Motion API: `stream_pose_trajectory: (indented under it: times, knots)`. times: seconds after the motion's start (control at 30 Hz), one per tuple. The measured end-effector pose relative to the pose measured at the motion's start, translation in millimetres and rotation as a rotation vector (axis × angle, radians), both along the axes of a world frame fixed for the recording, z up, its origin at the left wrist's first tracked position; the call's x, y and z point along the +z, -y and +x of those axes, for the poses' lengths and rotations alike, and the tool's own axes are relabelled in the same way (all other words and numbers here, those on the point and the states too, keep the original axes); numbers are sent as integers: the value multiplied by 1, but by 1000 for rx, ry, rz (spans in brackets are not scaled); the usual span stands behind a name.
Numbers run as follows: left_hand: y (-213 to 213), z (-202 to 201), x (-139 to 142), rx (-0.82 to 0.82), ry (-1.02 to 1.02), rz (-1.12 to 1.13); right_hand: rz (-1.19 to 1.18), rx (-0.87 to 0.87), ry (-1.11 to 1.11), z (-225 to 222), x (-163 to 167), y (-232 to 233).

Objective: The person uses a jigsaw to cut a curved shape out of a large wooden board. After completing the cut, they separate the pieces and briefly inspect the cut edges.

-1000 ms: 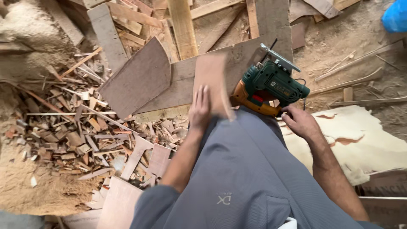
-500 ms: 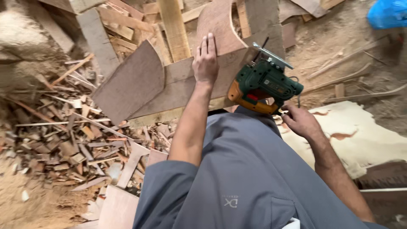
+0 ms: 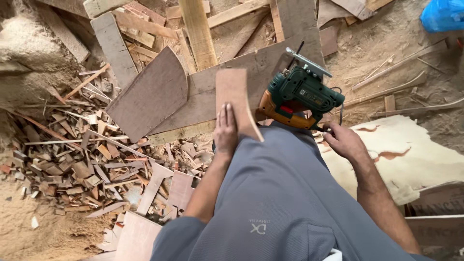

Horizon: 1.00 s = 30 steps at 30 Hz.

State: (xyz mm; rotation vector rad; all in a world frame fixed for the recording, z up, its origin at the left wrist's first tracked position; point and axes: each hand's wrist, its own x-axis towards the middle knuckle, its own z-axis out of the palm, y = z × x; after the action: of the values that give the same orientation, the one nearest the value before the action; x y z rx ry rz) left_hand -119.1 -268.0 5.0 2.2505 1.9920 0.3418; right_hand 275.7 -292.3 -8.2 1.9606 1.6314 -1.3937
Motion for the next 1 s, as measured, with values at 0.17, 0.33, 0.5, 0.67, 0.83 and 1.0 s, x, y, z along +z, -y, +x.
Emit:
stream_pose_trajectory:
  times: [0.17,0.33,0.5,0.67,0.83,1.0]
  knots:
    - [-55,7,-10,-62,77,176,-27,32,48,-4,1,-6]
    - [-141,50,-35,-84,-95,279,-33,18,77,-5,15,-12]
    - [-126,29,-43,-78,-303,192,-45,50,105,2,26,-14]
    - [-66,-34,-31,61,-296,163,-72,28,85,4,15,-15]
    - [-82,10,-27,-20,-89,214,-10,88,19,-2,-2,-20]
    - [-160,48,-37,-15,-114,301,-11,134,43,0,1,-23]
